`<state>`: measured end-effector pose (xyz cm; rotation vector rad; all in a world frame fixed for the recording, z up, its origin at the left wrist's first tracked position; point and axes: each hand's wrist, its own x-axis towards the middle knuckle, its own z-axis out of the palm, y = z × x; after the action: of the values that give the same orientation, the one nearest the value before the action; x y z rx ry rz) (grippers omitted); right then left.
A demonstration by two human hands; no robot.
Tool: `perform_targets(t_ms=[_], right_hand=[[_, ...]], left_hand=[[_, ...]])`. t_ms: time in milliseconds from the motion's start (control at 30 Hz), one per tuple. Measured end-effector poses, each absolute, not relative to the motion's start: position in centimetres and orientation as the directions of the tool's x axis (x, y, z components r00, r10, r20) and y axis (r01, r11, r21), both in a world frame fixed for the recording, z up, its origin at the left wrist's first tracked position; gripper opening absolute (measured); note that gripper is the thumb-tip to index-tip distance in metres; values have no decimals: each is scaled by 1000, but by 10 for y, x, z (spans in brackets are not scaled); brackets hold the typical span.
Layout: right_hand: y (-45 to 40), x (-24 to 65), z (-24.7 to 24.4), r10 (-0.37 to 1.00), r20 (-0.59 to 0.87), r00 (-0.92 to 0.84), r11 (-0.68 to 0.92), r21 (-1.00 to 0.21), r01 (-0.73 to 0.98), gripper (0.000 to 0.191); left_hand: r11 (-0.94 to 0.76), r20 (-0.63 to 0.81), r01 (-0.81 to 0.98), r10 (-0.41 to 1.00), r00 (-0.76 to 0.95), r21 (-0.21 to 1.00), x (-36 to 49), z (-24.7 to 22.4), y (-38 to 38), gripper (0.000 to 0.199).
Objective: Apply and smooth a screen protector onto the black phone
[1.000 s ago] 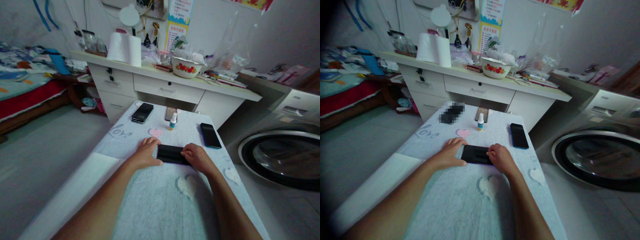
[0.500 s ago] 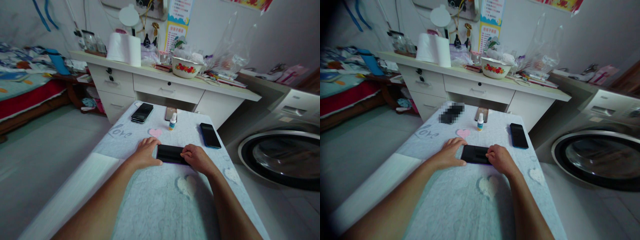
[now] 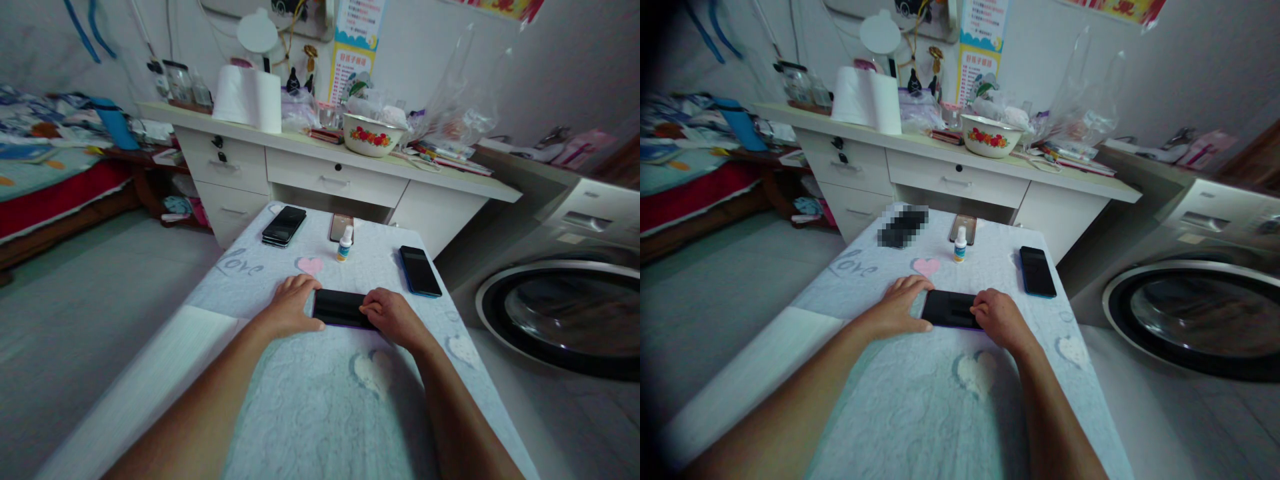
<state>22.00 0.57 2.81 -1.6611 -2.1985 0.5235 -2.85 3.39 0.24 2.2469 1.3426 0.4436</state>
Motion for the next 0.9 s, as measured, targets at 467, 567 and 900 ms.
perform_targets(t_ms=[467, 567, 900], right_hand=[[7, 221, 23, 963, 69, -260, 260, -481, 837, 10], [7, 220, 24, 964, 66, -259, 258, -483, 837, 10], [5, 219, 26, 968, 58, -243, 240, -492, 837, 10]], left_hand=[[-399, 24, 729, 884, 466, 556, -28, 3, 33, 65], [-397, 20, 732, 885, 464, 554, -28, 4, 33, 64], [-399, 19, 733, 884, 468, 551, -29, 5, 33, 65]])
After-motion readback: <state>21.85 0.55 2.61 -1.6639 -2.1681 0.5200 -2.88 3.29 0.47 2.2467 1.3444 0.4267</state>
